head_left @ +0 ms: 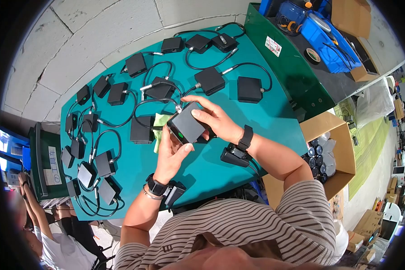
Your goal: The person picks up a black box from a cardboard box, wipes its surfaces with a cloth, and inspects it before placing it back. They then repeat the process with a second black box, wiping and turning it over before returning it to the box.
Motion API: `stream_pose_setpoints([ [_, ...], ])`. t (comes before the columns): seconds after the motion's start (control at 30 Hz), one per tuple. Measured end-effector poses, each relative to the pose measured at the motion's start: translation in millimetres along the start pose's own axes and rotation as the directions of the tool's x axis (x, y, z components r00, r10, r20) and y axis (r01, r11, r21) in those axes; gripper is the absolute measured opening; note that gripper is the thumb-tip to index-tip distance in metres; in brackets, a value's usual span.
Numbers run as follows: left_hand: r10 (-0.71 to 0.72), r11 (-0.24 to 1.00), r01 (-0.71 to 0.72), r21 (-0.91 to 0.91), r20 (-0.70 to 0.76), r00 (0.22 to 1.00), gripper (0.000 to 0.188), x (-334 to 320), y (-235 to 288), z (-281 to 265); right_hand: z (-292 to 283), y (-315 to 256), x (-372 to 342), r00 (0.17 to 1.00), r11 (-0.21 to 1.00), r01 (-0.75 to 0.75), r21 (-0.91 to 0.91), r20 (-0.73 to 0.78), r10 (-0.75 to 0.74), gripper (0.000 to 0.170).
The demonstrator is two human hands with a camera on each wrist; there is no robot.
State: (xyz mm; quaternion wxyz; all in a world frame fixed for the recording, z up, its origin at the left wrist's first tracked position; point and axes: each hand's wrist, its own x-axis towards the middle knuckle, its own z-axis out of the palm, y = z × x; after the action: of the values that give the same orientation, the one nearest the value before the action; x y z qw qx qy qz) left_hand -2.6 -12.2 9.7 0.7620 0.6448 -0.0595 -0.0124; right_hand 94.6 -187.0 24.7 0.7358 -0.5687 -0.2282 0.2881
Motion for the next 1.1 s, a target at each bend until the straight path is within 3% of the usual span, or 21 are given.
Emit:
stream_pose_setpoints([
  [0.1, -0.024, 0.999, 0.026, 0.026, -0.064, 0.998, 0.092, 3.0, 11.2, 5.0, 0.6, -0.5, 1.8, 0.998, 0.999, -0.010, 0.041, -0.068, 0.013, 0.040],
  [0.2, 0.048, 0.998, -0.046, 0.034, -0.083, 0.995, 0.092, 2.8, 12.3, 7.7, 1.5, -1.1, 1.8, 0.997, 0.999, -0.007, 0.047, -0.077, 0.011, 0.038],
  [0.33, 0.052, 0.998, -0.048, 0.043, -0.111, 0.992, 0.091, 3.1, 11.1, 8.5, 0.9, 1.6, 3.0, 0.997, 0.998, -0.007, 0.057, -0.080, 0.012, 0.037],
  [0.4, 0.041, 0.990, -0.024, 0.141, -0.119, 0.992, 0.088, 3.4, 9.9, 6.0, -0.3, 4.0, 4.1, 0.998, 0.997, -0.006, 0.075, -0.067, 0.011, 0.036],
  [0.63, 0.038, 0.993, -0.025, 0.112, -0.121, 0.992, 0.085, 4.0, 10.2, 4.8, -0.2, 1.3, 3.3, 0.999, 0.992, -0.031, 0.120, -0.035, 0.036, 0.037],
  [0.8, 0.073, 0.996, -0.065, 0.062, -0.137, 0.988, 0.079, 6.4, 9.2, 3.6, -0.1, -3.3, 0.4, 0.999, 0.998, 0.007, 0.070, 0.044, -0.010, 0.048],
  [0.83, 0.088, 0.993, -0.076, 0.091, -0.137, 0.987, 0.075, 6.8, 10.8, 3.6, -2.1, -2.4, 0.6, 0.997, 0.998, -0.020, 0.065, 0.073, 0.015, 0.057],
  [1.1, 0.049, 0.998, -0.045, 0.039, -0.114, 0.992, 0.069, 6.5, 12.4, -2.1, -1.7, -0.1, 1.6, 0.993, 1.000, -0.009, 0.012, 0.115, 0.007, 0.064],
])
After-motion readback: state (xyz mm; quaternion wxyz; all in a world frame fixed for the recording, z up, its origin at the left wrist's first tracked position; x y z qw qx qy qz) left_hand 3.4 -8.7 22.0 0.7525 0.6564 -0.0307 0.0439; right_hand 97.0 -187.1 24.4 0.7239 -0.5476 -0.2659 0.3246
